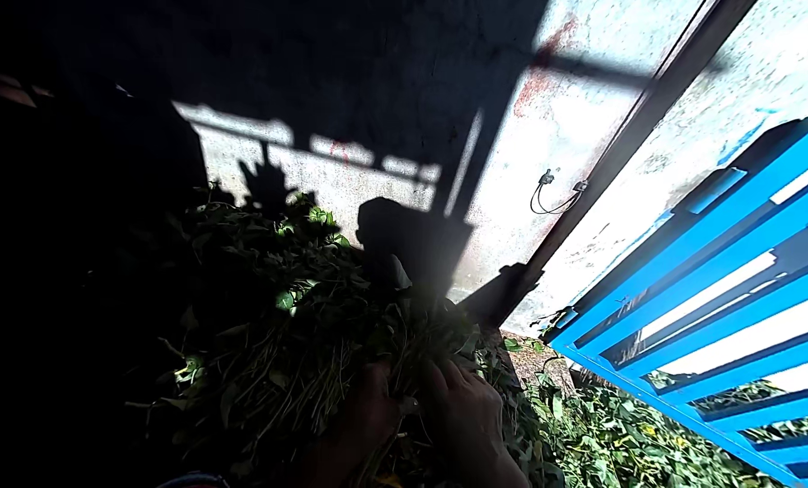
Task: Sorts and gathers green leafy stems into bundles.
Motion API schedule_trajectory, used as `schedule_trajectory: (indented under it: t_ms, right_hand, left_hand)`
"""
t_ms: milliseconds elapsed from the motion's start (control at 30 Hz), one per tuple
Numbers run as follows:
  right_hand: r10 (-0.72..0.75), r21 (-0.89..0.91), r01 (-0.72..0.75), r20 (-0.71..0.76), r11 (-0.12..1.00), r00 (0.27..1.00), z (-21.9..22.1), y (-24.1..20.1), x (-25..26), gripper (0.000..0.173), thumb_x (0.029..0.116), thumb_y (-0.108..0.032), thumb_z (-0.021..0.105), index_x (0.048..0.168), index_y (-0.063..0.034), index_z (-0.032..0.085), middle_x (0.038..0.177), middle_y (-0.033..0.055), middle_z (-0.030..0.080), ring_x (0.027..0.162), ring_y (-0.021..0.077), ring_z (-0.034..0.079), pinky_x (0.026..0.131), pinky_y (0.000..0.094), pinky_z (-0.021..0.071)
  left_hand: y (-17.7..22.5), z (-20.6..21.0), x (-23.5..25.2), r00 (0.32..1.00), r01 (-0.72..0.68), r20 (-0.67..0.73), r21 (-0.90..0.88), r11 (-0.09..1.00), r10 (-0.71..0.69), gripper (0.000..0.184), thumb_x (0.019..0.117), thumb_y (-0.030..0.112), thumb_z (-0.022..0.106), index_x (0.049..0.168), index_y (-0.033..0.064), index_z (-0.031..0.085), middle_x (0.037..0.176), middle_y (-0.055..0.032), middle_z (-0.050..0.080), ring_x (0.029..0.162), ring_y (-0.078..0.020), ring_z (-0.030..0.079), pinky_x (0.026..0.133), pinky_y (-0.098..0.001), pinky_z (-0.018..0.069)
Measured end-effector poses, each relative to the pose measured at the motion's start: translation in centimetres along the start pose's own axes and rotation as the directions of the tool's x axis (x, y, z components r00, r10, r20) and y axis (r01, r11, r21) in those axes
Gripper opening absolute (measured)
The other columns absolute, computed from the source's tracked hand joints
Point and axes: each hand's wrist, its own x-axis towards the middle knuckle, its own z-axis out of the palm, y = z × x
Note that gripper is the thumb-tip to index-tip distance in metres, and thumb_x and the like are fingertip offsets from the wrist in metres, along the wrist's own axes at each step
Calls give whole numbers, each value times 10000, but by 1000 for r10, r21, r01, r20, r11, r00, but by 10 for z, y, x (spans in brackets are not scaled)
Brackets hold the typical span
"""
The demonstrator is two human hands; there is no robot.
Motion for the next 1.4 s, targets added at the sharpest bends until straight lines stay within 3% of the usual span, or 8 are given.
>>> schedule_trajectory:
  t_ms: [167,333,467,567,700,867,1067,1400]
  right_hand:
    - [189,331,-226,141,916,972,-4,-3,5,181,918,-222,578,817,-116,685,710,-7,639,569,130,629,473,326,517]
    - [554,814,-563,407,140,726,-29,17,16,230,1004,-216,493,912,-114,678,632,12,561,524,113,553,475,279,481]
    - [336,590,-695,611,410,717,0,39,-40,370,1035,-384,501,897,-116,715,792,30,641,749,149,625,688,339,524]
    - [-20,263,-758,949,597,314,61,48,-115,413,1020,-372,562,1226,-53,726,1286,221,628,1230,374,572,1062,558,444]
    - [592,-387,-799,805,460,-49,117,58,-202,551,960,-279,633,1405,23,513,1457,283,492,1301,438,550,1033,558,506]
    - [742,-511,-764,668,395,-63,135,74,-249,469,973,-255,620,1404,-76,574,1472,239,502,1330,427,528,1000,561,523]
    - [651,-17,-996,758,90,46,107,73,-209,323,961,-228,647,1133,44,625,1003,224,667,958,354,655,872,551,521]
    - [755,364,-931,610,1,239,59,34,-174,307,1053,-255,559,1093,20,688,859,109,671,781,183,638,759,405,536]
  left_hand:
    - [-4,0,-2,997,-59,55,67,996,55,316,871,180,787,1147,74,676,987,-18,734,893,-113,712,841,-333,603]
    - [8,-6,-8,1000,19,6,50,999,-19,325,873,120,777,1181,92,674,1034,-22,741,927,-109,719,851,-323,610]
    - [22,-34,-5,891,-133,-445,-68,989,90,298,815,10,839,1075,41,697,877,-73,741,763,-158,727,695,-351,631]
    - [31,-47,-3,743,-323,-660,-207,924,112,320,777,-93,811,1038,37,678,850,-34,723,732,-97,701,672,-269,614]
    - [33,-48,-4,768,-338,-640,-364,868,31,269,830,-96,752,1057,15,658,876,-76,731,737,-160,726,674,-317,636]
    - [29,-41,-7,842,-226,-538,-414,882,-36,300,802,-101,772,1067,-16,659,869,-157,730,714,-261,736,638,-380,646]
    - [32,-38,-8,854,-244,-520,-425,872,-14,327,783,-151,747,1067,-28,642,842,-184,731,671,-293,740,593,-389,650]
    - [28,-31,-5,867,-155,-485,-478,865,-113,351,765,-184,755,1077,-61,652,892,-214,730,689,-324,736,630,-420,653]
